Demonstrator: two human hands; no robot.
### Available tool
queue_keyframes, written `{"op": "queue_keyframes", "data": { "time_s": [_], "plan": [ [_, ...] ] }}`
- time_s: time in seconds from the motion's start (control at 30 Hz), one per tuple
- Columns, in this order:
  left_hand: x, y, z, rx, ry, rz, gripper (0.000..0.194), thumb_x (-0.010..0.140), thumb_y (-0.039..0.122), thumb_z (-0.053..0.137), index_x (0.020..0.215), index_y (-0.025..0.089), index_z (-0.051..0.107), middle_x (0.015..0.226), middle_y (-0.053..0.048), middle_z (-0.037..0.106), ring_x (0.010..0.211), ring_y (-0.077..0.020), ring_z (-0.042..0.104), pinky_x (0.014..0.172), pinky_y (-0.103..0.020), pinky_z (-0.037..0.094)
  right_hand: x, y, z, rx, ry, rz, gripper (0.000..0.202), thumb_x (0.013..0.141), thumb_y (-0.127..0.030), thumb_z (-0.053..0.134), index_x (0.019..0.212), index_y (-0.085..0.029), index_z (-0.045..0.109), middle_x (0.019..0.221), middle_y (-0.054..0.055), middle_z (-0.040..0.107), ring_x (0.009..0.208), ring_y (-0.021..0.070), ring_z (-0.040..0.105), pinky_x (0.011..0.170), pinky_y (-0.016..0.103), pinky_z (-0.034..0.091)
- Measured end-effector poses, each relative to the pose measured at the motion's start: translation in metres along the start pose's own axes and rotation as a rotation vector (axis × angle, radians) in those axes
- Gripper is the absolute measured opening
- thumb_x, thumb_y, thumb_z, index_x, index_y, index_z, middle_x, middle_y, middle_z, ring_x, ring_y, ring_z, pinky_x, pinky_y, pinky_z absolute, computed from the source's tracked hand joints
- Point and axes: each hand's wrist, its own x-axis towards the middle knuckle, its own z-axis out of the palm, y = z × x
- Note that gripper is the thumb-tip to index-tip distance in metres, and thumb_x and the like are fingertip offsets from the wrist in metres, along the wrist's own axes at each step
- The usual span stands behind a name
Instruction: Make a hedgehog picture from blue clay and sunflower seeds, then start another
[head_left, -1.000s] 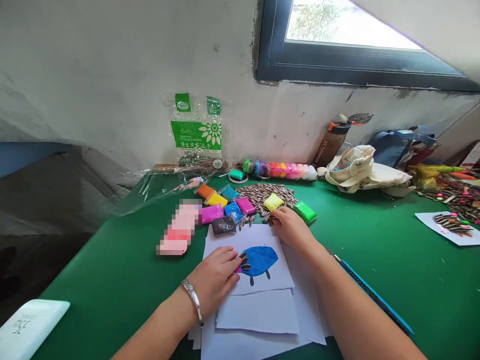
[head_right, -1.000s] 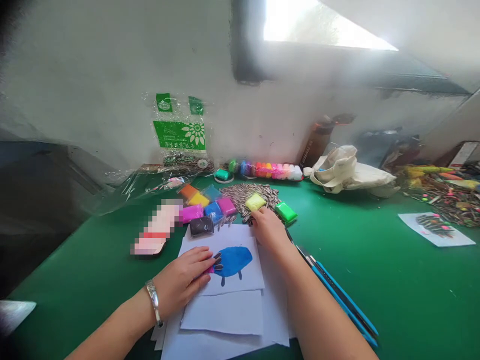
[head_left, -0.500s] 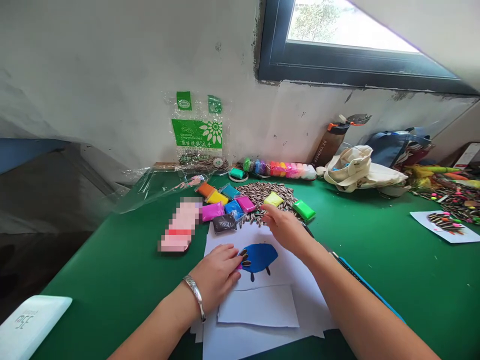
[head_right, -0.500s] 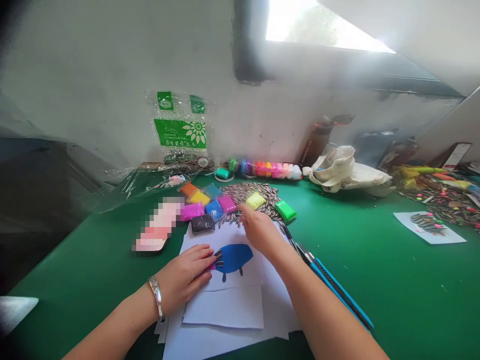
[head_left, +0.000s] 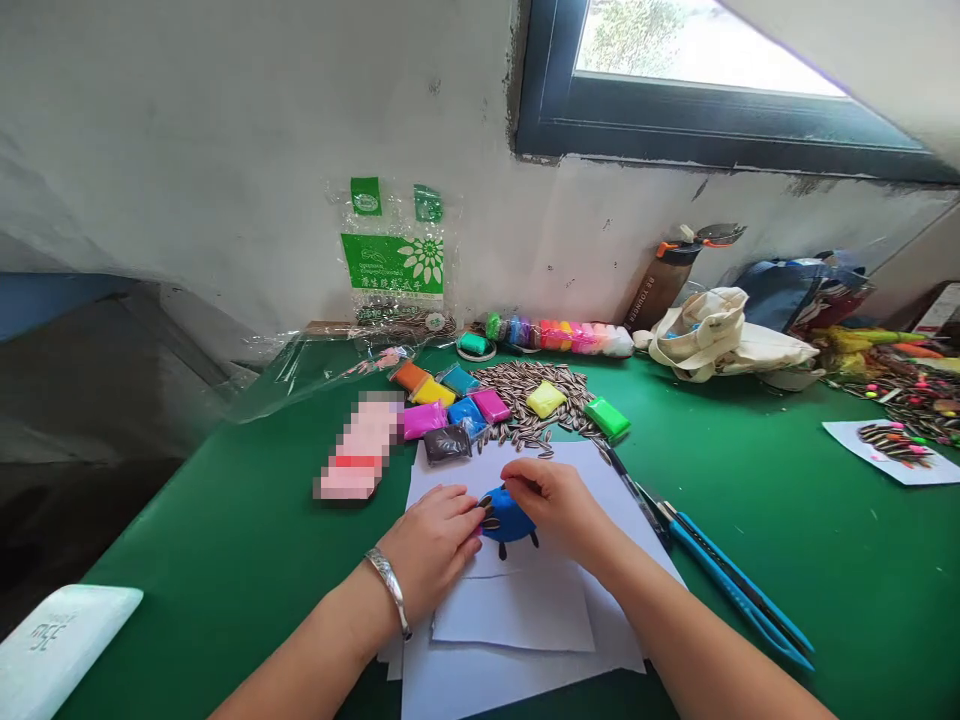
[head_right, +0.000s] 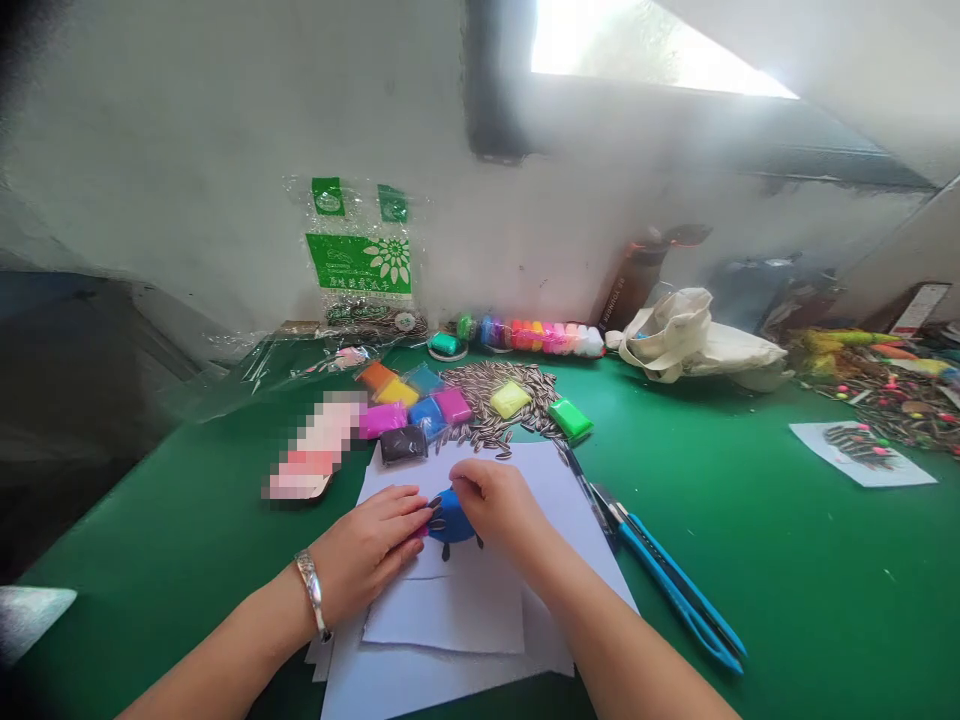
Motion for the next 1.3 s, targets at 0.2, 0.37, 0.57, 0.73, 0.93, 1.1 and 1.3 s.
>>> {"op": "queue_keyframes", "data": {
  "time_s": [0.2,0.37,0.57,0.73,0.93,1.1,1.3],
  "plan": [
    [-0.001,0.0,0.002,-0.008,0.001,0.002,0.029,0.086,0.019,0.047,0.112,0.017,0.061,0.115,-0.008,0.063,0.114,-0.0263,0.051,0.1,-0.047,0.04,0.0,-0.005,-0.002,-0.155,-0.081,-0.039,0.024,0.083,-0.012,0.049,0.091,-0.02,0.069,0.082,0.003,0.07,0.076,0.015,0.062,0.069,0.023,0.044],
    [-0.001,-0.001,0.002,-0.024,0.024,0.009,0.029,0.086,0.019,0.048,0.112,0.018,0.061,0.114,-0.009,0.064,0.114,-0.0254,0.052,0.1,-0.046,0.041,-0.001,-0.006,-0.002,-0.305,-0.145,-0.091,0.021,0.086,-0.013,0.048,0.092,-0.019,0.068,0.079,0.005,0.068,0.075,0.0155,0.059,0.066,0.023,0.041],
    [0.0,0.0,0.001,-0.02,0.017,0.008,0.03,0.085,0.019,0.049,0.112,0.017,0.061,0.114,-0.009,0.064,0.115,-0.0263,0.051,0.1,-0.047,0.041,0.0,-0.002,0.004,-0.301,-0.088,-0.152,0.016,0.084,-0.015,0.053,0.084,-0.018,0.069,0.077,0.005,0.064,0.077,0.0161,0.055,0.07,0.025,0.041],
    [-0.001,-0.001,0.002,-0.019,0.022,0.012,0.03,0.085,0.019,0.049,0.113,0.019,0.06,0.115,-0.008,0.063,0.116,-0.0247,0.05,0.1,-0.044,0.041,0.0,0.002,0.006,-0.224,-0.074,-0.153,0.017,0.083,-0.011,0.054,0.084,-0.02,0.069,0.078,0.003,0.064,0.078,0.0151,0.056,0.071,0.024,0.042],
    [0.0,0.0,0.0,-0.009,-0.001,0.003,0.03,0.085,0.019,0.049,0.112,0.017,0.061,0.115,-0.008,0.063,0.115,-0.0257,0.051,0.1,-0.046,0.041,0.001,0.004,0.008,-0.166,-0.051,-0.116,0.018,0.081,-0.01,0.055,0.086,-0.02,0.068,0.081,0.003,0.066,0.079,0.0154,0.058,0.071,0.025,0.043],
    [0.0,0.001,0.0,-0.01,0.014,0.011,0.031,0.084,0.018,0.049,0.113,0.017,0.06,0.115,-0.009,0.063,0.115,-0.0248,0.051,0.1,-0.045,0.041,0.0,0.006,0.012,-0.204,-0.058,-0.174,0.016,0.081,-0.011,0.056,0.084,-0.021,0.068,0.076,0.002,0.066,0.077,0.0154,0.055,0.071,0.025,0.041],
    [0.001,0.002,0.0,0.019,-0.005,0.001,0.033,0.085,0.018,0.048,0.116,0.017,0.059,0.12,-0.009,0.061,0.117,-0.026,0.05,0.101,-0.046,0.04,0.002,0.008,0.013,-0.253,-0.025,-0.242,0.016,0.083,-0.014,0.056,0.081,-0.021,0.07,0.075,0.003,0.065,0.074,0.0158,0.052,0.07,0.027,0.039]
  ]
}}
